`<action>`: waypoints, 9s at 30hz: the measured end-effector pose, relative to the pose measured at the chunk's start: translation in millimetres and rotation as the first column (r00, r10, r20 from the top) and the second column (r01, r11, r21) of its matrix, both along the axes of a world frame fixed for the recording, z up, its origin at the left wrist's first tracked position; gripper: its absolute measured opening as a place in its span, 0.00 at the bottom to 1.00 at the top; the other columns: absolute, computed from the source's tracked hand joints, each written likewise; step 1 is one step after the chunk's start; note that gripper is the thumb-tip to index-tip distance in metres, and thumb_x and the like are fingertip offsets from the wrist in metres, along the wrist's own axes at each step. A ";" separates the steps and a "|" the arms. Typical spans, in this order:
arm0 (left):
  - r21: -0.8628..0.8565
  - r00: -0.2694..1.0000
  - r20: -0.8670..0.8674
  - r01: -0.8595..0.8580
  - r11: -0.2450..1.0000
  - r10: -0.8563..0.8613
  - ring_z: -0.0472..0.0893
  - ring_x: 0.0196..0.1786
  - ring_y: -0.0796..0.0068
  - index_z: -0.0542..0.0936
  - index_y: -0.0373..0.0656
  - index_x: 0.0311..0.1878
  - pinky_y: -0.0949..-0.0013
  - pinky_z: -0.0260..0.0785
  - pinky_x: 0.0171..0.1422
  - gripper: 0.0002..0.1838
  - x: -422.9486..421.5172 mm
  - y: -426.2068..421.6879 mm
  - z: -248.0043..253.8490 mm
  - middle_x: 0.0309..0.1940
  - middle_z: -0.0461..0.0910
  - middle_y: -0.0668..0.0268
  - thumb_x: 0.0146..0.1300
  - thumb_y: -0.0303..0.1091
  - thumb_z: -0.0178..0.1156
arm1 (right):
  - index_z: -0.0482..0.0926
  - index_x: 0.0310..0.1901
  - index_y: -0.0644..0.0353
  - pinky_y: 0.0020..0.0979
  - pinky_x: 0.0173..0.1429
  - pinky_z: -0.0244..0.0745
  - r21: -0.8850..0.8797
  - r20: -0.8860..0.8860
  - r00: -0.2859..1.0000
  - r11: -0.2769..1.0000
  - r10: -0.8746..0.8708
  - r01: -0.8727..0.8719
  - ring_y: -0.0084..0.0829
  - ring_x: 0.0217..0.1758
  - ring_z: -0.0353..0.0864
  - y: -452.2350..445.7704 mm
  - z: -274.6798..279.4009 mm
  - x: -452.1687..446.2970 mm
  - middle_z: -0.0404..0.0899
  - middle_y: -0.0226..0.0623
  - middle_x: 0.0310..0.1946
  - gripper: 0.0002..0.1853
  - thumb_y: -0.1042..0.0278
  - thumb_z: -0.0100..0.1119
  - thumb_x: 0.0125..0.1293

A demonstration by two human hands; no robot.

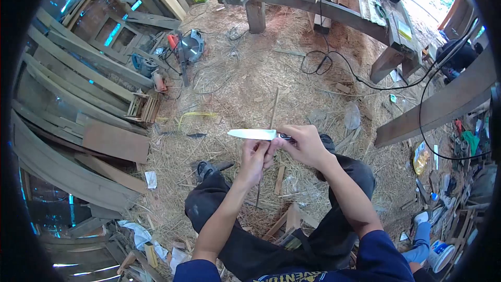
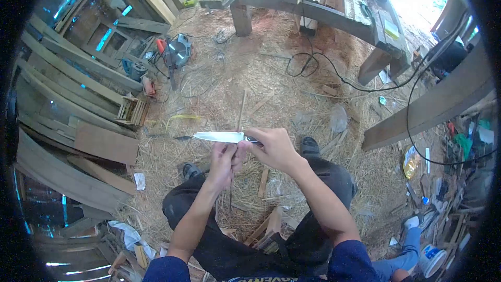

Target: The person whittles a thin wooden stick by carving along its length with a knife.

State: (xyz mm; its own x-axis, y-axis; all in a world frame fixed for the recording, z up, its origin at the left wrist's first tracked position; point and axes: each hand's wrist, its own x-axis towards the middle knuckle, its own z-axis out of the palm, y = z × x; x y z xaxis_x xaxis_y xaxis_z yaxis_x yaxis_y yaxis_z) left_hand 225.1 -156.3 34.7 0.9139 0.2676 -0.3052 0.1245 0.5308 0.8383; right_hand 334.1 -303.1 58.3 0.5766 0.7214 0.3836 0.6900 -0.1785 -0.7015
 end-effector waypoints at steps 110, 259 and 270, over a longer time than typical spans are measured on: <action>0.171 0.993 0.060 -0.113 0.979 0.104 0.61 0.23 0.93 0.75 0.43 0.70 0.83 0.51 0.24 0.20 -7.0 -8.4 -13.4 0.29 0.73 0.78 0.78 0.31 0.54 | 0.79 0.49 0.59 0.39 0.50 0.69 -0.095 0.263 0.964 0.995 0.049 -0.025 0.39 0.43 0.80 5.5 -3.8 -0.1 0.81 0.37 0.35 0.19 0.52 0.63 0.66; 0.093 0.982 -0.002 0.189 0.978 -0.190 0.59 0.20 0.91 0.73 0.44 0.65 0.81 0.50 0.21 0.15 -26.4 0.7 -8.5 0.29 0.69 0.75 0.80 0.34 0.51 | 0.80 0.32 0.57 0.37 0.36 0.71 0.044 0.290 0.876 0.920 -0.385 0.389 0.39 0.29 0.81 -49.8 1.5 37.3 0.80 0.36 0.25 0.12 0.58 0.68 0.65; 0.668 0.983 -0.050 0.163 0.726 -0.174 0.70 0.28 0.85 0.82 0.41 0.59 0.76 0.64 0.33 0.14 -24.5 -0.1 -26.2 0.28 0.76 0.73 0.77 0.36 0.57 | 0.79 0.45 0.57 0.37 0.33 0.76 -0.152 -0.212 0.827 0.853 -0.521 0.499 0.38 0.25 0.83 -52.7 14.8 26.4 0.79 0.35 0.20 0.25 0.42 0.71 0.62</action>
State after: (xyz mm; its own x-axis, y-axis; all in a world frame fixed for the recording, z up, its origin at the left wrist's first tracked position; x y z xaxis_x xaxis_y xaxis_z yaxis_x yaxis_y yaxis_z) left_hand 200.6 -156.4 8.4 0.9668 0.2379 -0.0935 0.1417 -0.1945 0.9706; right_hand 360.5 -355.9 73.1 0.9363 0.3230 0.1382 0.2989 -0.5259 -0.7963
